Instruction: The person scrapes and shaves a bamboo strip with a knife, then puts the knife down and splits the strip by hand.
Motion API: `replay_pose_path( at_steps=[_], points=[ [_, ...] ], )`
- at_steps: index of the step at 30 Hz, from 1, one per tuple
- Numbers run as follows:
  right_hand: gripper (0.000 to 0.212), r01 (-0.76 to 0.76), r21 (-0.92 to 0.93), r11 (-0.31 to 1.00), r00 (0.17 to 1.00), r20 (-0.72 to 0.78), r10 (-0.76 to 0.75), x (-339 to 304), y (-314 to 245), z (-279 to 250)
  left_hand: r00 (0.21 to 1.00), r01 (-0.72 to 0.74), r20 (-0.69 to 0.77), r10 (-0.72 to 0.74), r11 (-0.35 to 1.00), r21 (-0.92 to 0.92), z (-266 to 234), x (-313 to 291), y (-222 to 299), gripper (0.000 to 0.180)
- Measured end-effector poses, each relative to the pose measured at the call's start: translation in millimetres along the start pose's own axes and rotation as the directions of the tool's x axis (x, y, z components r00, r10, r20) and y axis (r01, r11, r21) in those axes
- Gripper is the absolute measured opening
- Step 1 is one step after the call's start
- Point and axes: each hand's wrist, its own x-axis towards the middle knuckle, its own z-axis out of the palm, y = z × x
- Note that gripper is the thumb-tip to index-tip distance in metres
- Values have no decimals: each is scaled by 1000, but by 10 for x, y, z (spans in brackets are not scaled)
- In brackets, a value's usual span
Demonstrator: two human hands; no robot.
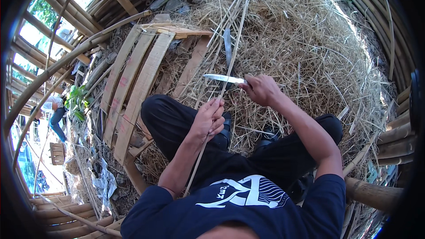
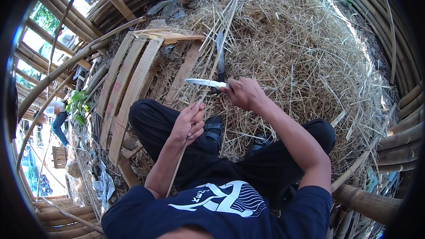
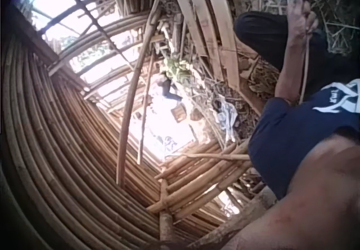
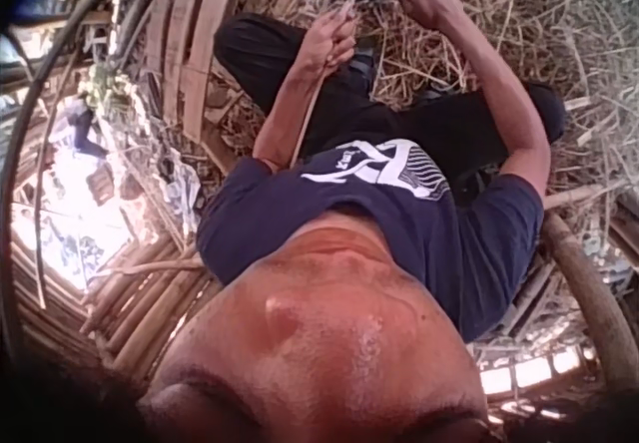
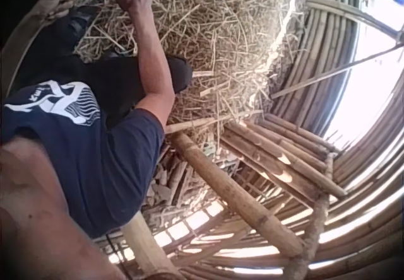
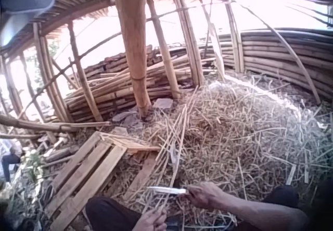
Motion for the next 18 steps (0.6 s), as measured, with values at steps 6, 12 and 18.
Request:
replay_pose_path(
  at_steps=[6,12,18],
  points=[
    [43,35,88,996,994,-101,-26,-103,-114,57,1000,8,28,-7,1000,-23,42,-95,24,20],
    [43,133,-136,982,990,-36,-139,-46,106,-20,999,33,-3,-34,999,-37,58,-160,-71,19],
    [51,110,-174,978,989,-74,-125,51,308,122,999,15,-51,-16,1000,-20,97,-116,-93,18]
  ],
)
